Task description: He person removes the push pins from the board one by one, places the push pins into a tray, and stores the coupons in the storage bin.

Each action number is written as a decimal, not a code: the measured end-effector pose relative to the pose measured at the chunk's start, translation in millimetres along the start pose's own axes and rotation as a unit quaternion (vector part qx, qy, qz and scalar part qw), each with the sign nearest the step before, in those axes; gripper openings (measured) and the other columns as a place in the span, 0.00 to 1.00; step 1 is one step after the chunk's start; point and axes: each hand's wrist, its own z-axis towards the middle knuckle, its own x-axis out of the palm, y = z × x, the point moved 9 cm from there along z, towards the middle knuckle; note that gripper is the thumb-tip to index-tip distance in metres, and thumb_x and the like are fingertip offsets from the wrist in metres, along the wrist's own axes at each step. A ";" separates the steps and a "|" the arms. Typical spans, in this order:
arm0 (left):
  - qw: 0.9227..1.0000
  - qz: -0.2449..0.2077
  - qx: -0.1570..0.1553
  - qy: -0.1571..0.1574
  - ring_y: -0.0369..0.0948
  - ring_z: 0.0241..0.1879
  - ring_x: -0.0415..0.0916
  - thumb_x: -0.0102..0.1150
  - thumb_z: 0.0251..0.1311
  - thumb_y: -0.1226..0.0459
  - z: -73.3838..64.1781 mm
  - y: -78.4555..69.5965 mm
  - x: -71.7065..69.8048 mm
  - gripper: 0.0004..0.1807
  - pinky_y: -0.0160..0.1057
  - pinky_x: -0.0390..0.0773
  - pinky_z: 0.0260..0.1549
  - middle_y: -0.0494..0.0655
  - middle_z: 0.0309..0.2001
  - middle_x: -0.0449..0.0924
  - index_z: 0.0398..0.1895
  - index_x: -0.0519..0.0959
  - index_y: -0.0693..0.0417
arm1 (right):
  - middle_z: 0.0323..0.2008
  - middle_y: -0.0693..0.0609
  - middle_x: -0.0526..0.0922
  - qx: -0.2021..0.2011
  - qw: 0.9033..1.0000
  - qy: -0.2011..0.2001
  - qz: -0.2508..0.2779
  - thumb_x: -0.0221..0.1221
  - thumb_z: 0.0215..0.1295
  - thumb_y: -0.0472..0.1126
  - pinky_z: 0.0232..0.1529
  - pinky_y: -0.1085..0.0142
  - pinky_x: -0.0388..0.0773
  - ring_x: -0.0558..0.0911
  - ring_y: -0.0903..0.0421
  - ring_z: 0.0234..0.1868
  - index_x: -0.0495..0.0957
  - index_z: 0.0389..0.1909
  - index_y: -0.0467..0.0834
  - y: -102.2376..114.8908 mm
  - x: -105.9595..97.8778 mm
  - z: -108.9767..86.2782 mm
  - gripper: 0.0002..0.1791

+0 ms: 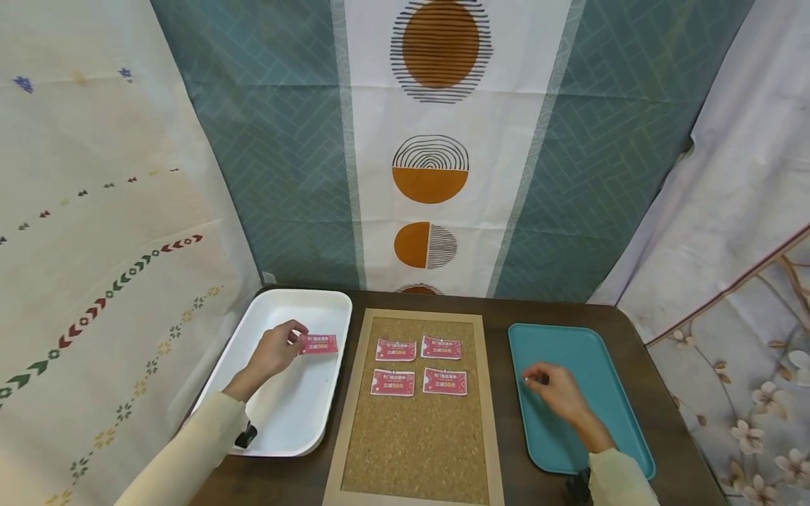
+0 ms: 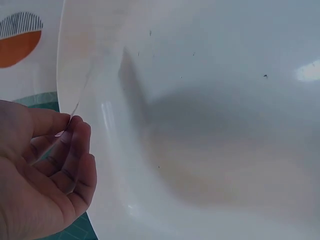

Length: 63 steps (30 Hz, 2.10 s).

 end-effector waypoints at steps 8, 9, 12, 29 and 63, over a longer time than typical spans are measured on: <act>1.000 0.023 -0.011 0.018 0.44 0.32 0.82 0.62 0.69 0.68 2.1 10.4 4.9 0.13 0.39 0.80 0.28 0.57 0.42 0.87 0.55 0.81 0.60 | 0.34 0.53 0.89 0.008 1.000 0.002 -0.005 0.70 0.64 0.32 0.33 0.66 0.77 0.79 0.66 0.34 0.88 0.38 0.41 -9.6 0.3 -4.3 0.04; 0.999 0.025 -0.015 0.022 0.44 0.32 0.82 0.62 0.69 0.68 2.8 11.5 5.7 0.13 0.39 0.80 0.28 0.57 0.42 0.87 0.55 0.81 0.60 | 0.34 0.53 0.89 0.009 1.000 0.003 -0.006 0.71 0.64 0.32 0.33 0.66 0.77 0.79 0.66 0.35 0.88 0.38 0.41 -10.3 0.3 -4.7 0.03; 0.999 0.032 -0.024 0.033 0.45 0.33 0.82 0.62 0.70 0.67 4.1 14.9 7.3 0.13 0.40 0.80 0.29 0.58 0.44 0.87 0.55 0.82 0.59 | 0.35 0.53 0.90 0.011 1.000 0.004 -0.012 0.72 0.63 0.35 0.34 0.66 0.78 0.81 0.65 0.36 0.89 0.37 0.41 -12.4 0.7 -5.2 0.03; 0.991 0.051 -0.087 0.087 0.48 0.40 0.82 0.63 0.69 0.65 5.9 31.3 14.7 0.14 0.46 0.81 0.39 0.57 0.46 0.86 0.55 0.82 0.58 | 0.38 0.50 0.90 0.028 0.999 0.030 -0.014 0.70 0.66 0.34 0.36 0.64 0.81 0.86 0.54 0.39 0.90 0.38 0.43 -23.0 10.1 -9.7 0.02; 0.997 0.069 -0.028 0.025 0.53 0.44 0.82 0.68 0.67 0.62 5.8 -1.3 19.2 0.22 0.57 0.83 0.44 0.65 0.57 0.78 0.61 0.79 0.60 | 0.35 0.54 0.83 0.018 0.999 -0.023 -0.025 0.74 0.64 0.41 0.29 0.65 0.73 0.74 0.63 0.31 0.89 0.44 0.42 2.4 4.5 -1.3 0.11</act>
